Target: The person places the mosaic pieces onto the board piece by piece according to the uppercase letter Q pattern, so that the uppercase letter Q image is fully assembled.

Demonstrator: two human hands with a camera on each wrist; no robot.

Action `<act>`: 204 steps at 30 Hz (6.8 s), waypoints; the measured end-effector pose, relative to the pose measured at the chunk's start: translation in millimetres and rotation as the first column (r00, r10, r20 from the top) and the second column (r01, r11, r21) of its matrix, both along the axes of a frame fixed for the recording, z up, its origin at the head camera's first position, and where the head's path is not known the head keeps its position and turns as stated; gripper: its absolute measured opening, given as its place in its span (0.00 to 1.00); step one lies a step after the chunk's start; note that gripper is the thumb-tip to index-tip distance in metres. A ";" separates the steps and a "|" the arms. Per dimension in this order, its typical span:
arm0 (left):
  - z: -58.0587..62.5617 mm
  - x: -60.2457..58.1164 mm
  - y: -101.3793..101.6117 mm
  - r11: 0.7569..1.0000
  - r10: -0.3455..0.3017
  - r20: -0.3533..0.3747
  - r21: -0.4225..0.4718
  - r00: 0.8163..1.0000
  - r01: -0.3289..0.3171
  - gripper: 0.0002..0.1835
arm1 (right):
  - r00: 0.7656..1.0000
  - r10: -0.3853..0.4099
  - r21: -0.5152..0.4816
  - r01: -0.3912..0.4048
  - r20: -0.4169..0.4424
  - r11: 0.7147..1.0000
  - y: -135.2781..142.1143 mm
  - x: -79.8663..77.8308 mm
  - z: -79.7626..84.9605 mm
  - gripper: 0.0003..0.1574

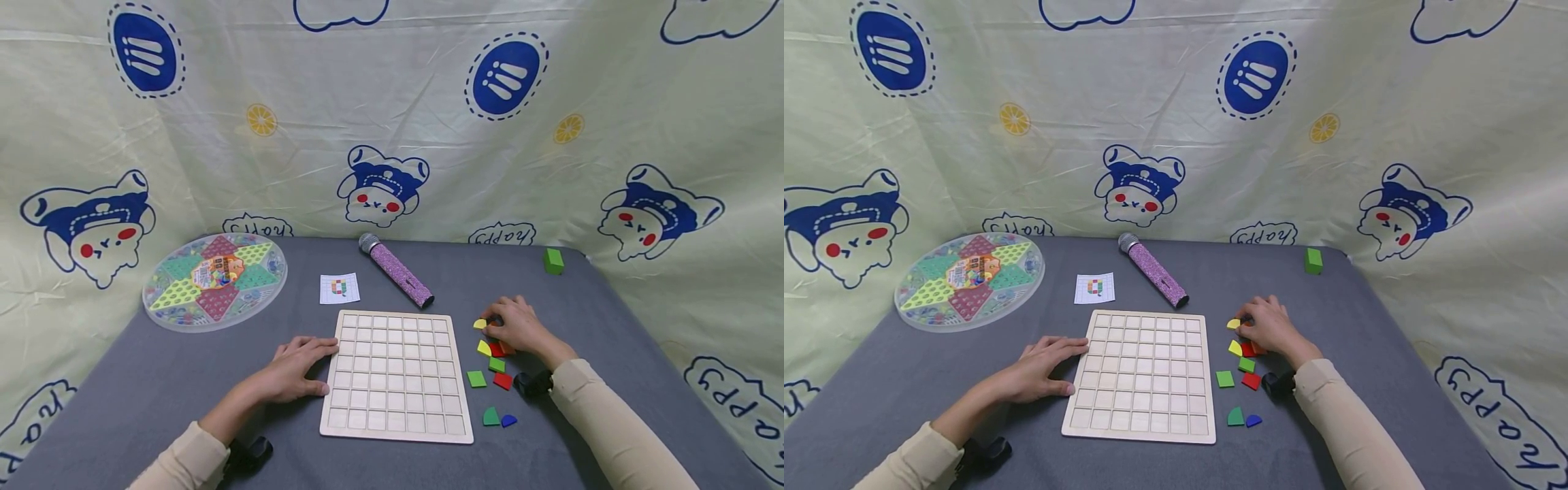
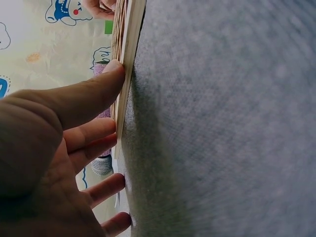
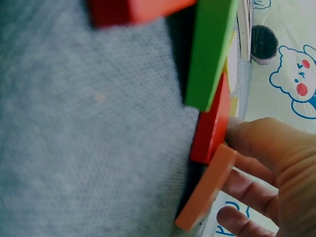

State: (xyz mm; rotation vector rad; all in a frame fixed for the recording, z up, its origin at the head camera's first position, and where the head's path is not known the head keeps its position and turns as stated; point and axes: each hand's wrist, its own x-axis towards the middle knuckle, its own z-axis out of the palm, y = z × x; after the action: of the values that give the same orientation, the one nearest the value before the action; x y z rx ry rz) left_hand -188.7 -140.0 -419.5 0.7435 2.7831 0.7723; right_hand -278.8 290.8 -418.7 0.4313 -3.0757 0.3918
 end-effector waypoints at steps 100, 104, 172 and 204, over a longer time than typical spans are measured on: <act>-3.4 1.1 -0.3 1.000 -0.019 0.026 0.014 0.999 0.019 0.36 | 0.947 0.318 -0.001 -0.318 -0.051 0.948 -170.9 10.3 15.0 0.14; -3.0 1.4 -0.6 1.000 -0.023 0.029 0.019 0.999 0.022 0.36 | 0.945 0.324 0.006 -0.324 -0.033 0.946 -172.8 9.6 12.7 0.14; -1.9 3.2 2.7 1.000 0.003 0.059 0.014 0.998 -0.003 0.36 | 0.987 0.107 -0.041 -0.113 -0.122 0.993 -27.8 48.8 20.1 0.16; -1.2 2.0 3.2 1.000 0.018 0.063 0.003 0.998 -0.018 0.37 | 0.992 0.105 0.029 -0.103 -0.070 0.994 16.6 51.7 5.2 0.12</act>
State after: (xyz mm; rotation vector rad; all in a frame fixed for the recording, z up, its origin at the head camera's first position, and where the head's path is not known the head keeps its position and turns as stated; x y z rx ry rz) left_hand -186.7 -136.8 -420.7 0.6839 2.7365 0.7901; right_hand -227.1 307.4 -413.5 0.5951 -2.9999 0.3321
